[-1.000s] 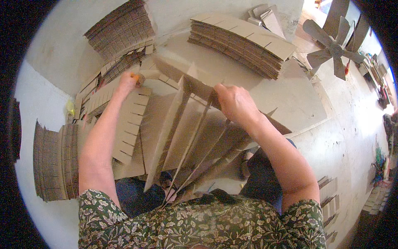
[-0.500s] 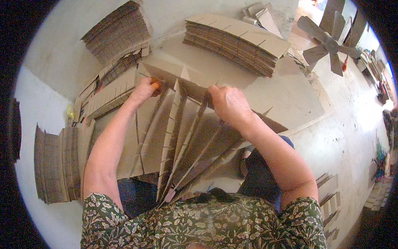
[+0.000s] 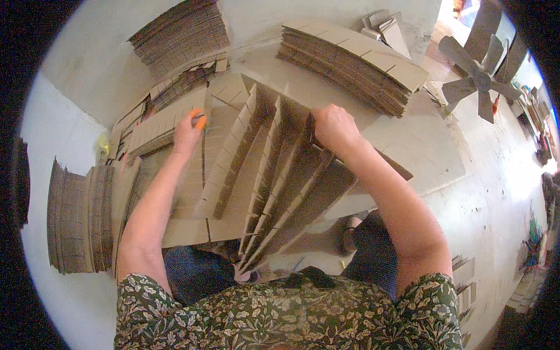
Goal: The person sits on the floor and assembles pre-cut cardboard sheets into grid-like divider structures. They fold the cardboard along pre-scored lines and stack the finished units into a pile.
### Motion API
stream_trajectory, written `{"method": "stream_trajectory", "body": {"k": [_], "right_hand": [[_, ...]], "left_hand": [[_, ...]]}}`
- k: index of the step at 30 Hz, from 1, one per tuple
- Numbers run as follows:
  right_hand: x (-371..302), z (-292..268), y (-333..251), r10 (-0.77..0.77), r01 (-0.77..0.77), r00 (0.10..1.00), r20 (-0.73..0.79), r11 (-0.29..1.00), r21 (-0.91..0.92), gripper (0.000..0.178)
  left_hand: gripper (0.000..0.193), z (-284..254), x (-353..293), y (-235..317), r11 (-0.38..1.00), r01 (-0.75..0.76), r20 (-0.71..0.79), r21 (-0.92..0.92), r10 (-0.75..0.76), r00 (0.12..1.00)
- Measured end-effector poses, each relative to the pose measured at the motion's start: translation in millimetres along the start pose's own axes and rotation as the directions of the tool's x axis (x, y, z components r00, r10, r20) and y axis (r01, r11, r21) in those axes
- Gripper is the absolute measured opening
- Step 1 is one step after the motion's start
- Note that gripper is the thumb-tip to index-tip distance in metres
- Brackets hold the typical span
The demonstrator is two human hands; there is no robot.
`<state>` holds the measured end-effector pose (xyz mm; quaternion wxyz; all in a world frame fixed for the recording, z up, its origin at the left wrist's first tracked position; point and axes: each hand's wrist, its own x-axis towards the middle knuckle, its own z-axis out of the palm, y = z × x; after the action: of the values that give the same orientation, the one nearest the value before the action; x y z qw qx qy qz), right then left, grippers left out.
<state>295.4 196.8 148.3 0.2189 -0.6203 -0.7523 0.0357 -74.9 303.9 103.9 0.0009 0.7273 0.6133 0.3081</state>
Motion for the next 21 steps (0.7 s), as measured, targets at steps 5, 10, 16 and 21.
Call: {"method": "stream_trajectory", "body": {"k": [5,10,16,21], "right_hand": [[28.3,6.5,2.8,0.067,-0.067,0.998,-0.016,0.997,-0.046,0.016],[52.5,14.1,27.5,0.092,-0.102,0.992,-0.083,0.987,-0.122,0.017],[53.3,14.5,31.0,0.086,-0.094,0.994,-0.061,0.986,-0.135,0.024],[29.1,7.3,35.0,-0.091,0.053,0.939,-0.332,0.991,-0.12,0.037]], "left_hand": [[0.059,-18.2,-1.6,-38.2,0.966,0.076,0.085,0.249,-0.1,0.991],[0.064,-30.1,-25.7,-52.2,0.91,0.011,-0.007,0.415,-0.009,1.0],[0.073,-89.2,-91.5,-139.9,0.68,0.334,-0.22,0.653,-0.251,0.943],[0.05,-120.4,-127.5,-225.2,0.671,0.492,-0.07,0.555,-0.552,0.831]]}}
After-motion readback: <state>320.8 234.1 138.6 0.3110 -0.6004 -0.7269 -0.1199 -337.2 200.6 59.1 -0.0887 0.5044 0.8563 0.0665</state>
